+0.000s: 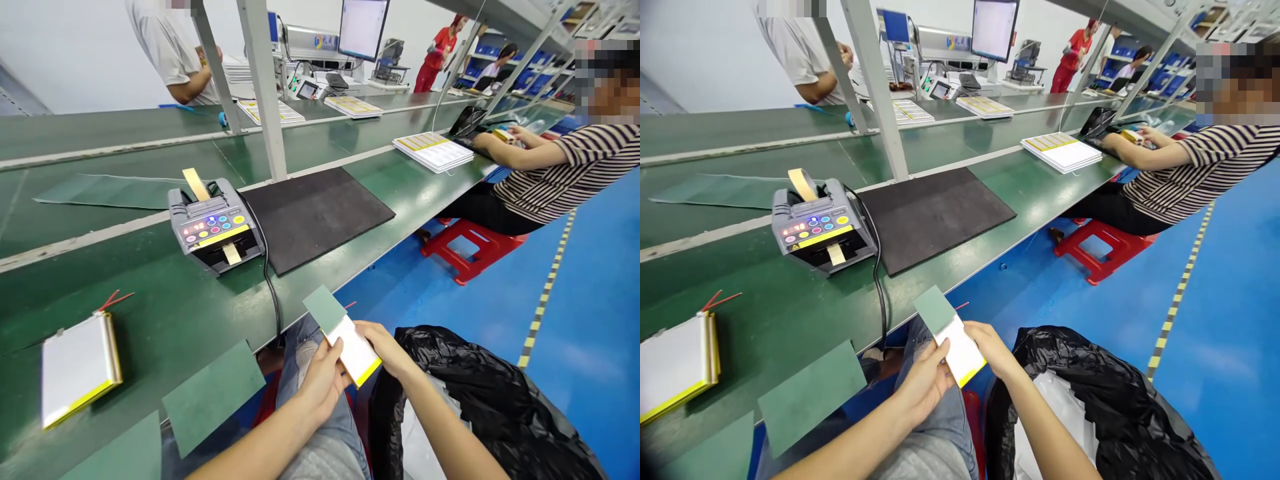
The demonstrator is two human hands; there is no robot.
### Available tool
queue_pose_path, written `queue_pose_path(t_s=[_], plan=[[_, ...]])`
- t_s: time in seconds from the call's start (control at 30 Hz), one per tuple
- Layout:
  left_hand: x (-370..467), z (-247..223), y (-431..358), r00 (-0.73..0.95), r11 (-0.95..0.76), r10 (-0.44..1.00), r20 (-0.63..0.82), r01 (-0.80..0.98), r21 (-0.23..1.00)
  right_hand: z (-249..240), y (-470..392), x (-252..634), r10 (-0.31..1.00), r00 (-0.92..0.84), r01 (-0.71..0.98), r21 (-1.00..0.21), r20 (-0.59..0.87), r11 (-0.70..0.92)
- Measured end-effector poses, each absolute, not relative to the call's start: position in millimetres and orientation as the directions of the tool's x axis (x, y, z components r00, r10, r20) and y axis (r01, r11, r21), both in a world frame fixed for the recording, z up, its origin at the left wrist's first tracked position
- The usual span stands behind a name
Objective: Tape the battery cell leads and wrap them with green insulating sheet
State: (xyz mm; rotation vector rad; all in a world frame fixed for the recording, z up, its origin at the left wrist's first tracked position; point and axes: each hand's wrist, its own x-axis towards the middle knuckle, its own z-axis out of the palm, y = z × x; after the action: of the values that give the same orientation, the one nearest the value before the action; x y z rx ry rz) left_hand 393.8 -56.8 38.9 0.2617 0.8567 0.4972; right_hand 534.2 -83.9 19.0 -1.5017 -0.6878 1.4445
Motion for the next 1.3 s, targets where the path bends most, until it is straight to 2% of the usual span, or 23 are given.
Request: queue_pose_path(t_s=[0.7,1.13,1.3], plan=[[400.0,57.1,-49.7,0.525,0.832,0.553,-0.647,-0.395,0.390,41.3,-44.9,549.3,0.851,0.198,0.215,-0.825,-0.487,-0.522],[401.1,65.4,-48.1,0.492,0.826,0.556,-0.671,-0.415,0.380,39.9,-46.1,547.8,0.886,0.154,0.308,-0.831,-0.437,-0.464],[398.4,71.6,-46.6,0.437,0.813,0.574,-0.693,-0.411,0.413,53.1,-43.2,542.9,0.903,0.164,0.307,-0.849,-0.397,-0.429]])
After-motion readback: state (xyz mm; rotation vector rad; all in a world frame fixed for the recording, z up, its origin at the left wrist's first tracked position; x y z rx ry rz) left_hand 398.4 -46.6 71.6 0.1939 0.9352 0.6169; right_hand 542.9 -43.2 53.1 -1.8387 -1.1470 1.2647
